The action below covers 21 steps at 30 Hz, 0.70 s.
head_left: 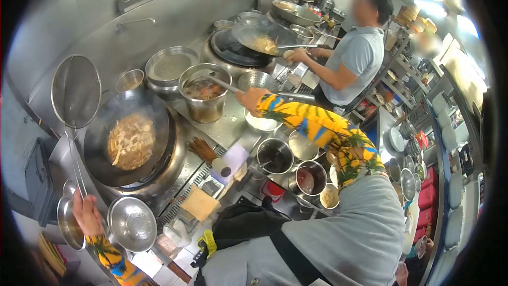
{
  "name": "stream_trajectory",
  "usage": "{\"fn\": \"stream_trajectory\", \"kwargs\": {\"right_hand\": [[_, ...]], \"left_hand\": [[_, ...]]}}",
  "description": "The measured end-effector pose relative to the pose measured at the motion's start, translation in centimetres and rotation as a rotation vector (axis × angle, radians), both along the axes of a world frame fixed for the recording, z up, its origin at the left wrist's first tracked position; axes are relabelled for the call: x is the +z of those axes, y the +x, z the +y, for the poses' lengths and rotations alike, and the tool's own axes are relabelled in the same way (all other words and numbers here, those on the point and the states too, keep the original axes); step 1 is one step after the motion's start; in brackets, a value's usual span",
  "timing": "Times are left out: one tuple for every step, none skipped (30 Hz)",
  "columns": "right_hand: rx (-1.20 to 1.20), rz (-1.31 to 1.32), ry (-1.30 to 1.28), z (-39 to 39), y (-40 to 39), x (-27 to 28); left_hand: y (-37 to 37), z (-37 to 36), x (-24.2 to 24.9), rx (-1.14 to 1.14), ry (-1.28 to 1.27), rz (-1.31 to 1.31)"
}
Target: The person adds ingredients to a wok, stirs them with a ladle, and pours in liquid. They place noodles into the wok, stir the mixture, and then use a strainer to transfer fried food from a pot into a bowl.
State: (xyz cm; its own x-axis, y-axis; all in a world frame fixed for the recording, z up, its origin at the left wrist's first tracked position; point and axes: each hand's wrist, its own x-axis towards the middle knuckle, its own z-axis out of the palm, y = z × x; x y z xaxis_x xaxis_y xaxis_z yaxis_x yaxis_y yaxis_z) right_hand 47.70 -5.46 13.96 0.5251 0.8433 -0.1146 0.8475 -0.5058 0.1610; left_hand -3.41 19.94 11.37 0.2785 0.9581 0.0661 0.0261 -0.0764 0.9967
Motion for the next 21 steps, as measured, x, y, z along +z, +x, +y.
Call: {"fn": "stream_trajectory", "kwargs": {"right_hand": [[0.013, -0.015, -0.018, 0.8, 0.6, -0.5], [0.025, -0.015, -0.06, 1.5, 0.9, -0.8], [0.042, -0.018, -0.101, 2.4, 1.2, -0.9], [0.062, -0.02, -0.142, 3.2, 1.5, -1.0], [0.088, -0.057, -0.159, 3.6, 1.7, -1.4], [0.115, -0.098, -0.176, 4.2, 1.9, -1.8], [0.142, -0.138, -0.194, 4.6, 2.2, -2.1], [0.194, -0.206, -0.266, 4.3, 1.2, -0.8], [0.147, -0.177, -0.156, 4.2, 1.0, -0.9], [0.105, -0.151, -0.046, 4.0, 0.8, -1.6], [0.065, -0.119, 0.056, 3.8, 0.4, -2.5], [0.02, -0.141, 0.025, 3.6, 0.4, -3.2], [-0.016, -0.117, 0.024, 3.2, 0.1, -4.1], [-0.051, -0.101, 0.029, 3.0, -0.1, -4.3], [-0.087, -0.079, 0.034, 3.0, -0.1, -4.5], [-0.038, -0.096, -0.026, 2.9, 0.5, -4.8], [-0.026, -0.098, -0.041, 3.1, 0.6, -4.5], [-0.018, -0.1, -0.056, 3.4, 1.0, -4.0], [-0.012, -0.103, -0.069, 3.6, 1.5, -3.4], [-0.011, -0.115, -0.113, 3.9, 1.0, -2.0], [0.002, -0.106, -0.133, 4.4, 2.0, -2.5]], "left_hand": [[-0.2, -1.6, -0.2, -0.035, -0.013, -0.045], [-0.9, -3.0, -0.5, -0.065, -0.026, -0.085], [-1.4, -4.1, -1.0, -0.089, -0.037, -0.127], [-1.8, -5.0, -1.6, -0.085, -0.041, -0.149], [-2.3, -6.0, -2.3, -0.08, -0.049, -0.164], [-2.7, -6.9, -3.0, -0.074, -0.058, -0.182], [-3.1, -7.9, -3.5, -0.07, -0.074, -0.184], [-3.7, -9.0, -3.9, -0.068, -0.092, -0.174], [-3.9, -9.5, -4.1, -0.064, -0.099, -0.177], [-4.1, -10.3, -4.3, -0.058, -0.119, -0.174], [-4.1, -11.2, -4.5, -0.02, -0.124, -0.181], [-4.0, -11.9, -4.6, 0.011, -0.13, -0.187], [-4.0, -12.4, -4.7, 0.035, -0.135, -0.192], [-4.1, -12.6, -5.0, 0.048, -0.176, -0.215], [-4.1, -12.9, -5.2, 0.051, -0.177, -0.212], [-4.1, -13.2, -5.4, 0.053, -0.176, -0.206], [-4.2, -13.4, -5.6, 0.051, -0.173, -0.199], [-4.4, -13.4, -6.2, 0.046, -0.175, -0.201], [-4.4, -13.3, -7.0, 0.04, -0.175, -0.204], [-4.2, -13.2, -7.2, 0.033, -0.175, -0.207], [-3.9, -13.2, -7.2, 0.006, -0.182, -0.195]]}}
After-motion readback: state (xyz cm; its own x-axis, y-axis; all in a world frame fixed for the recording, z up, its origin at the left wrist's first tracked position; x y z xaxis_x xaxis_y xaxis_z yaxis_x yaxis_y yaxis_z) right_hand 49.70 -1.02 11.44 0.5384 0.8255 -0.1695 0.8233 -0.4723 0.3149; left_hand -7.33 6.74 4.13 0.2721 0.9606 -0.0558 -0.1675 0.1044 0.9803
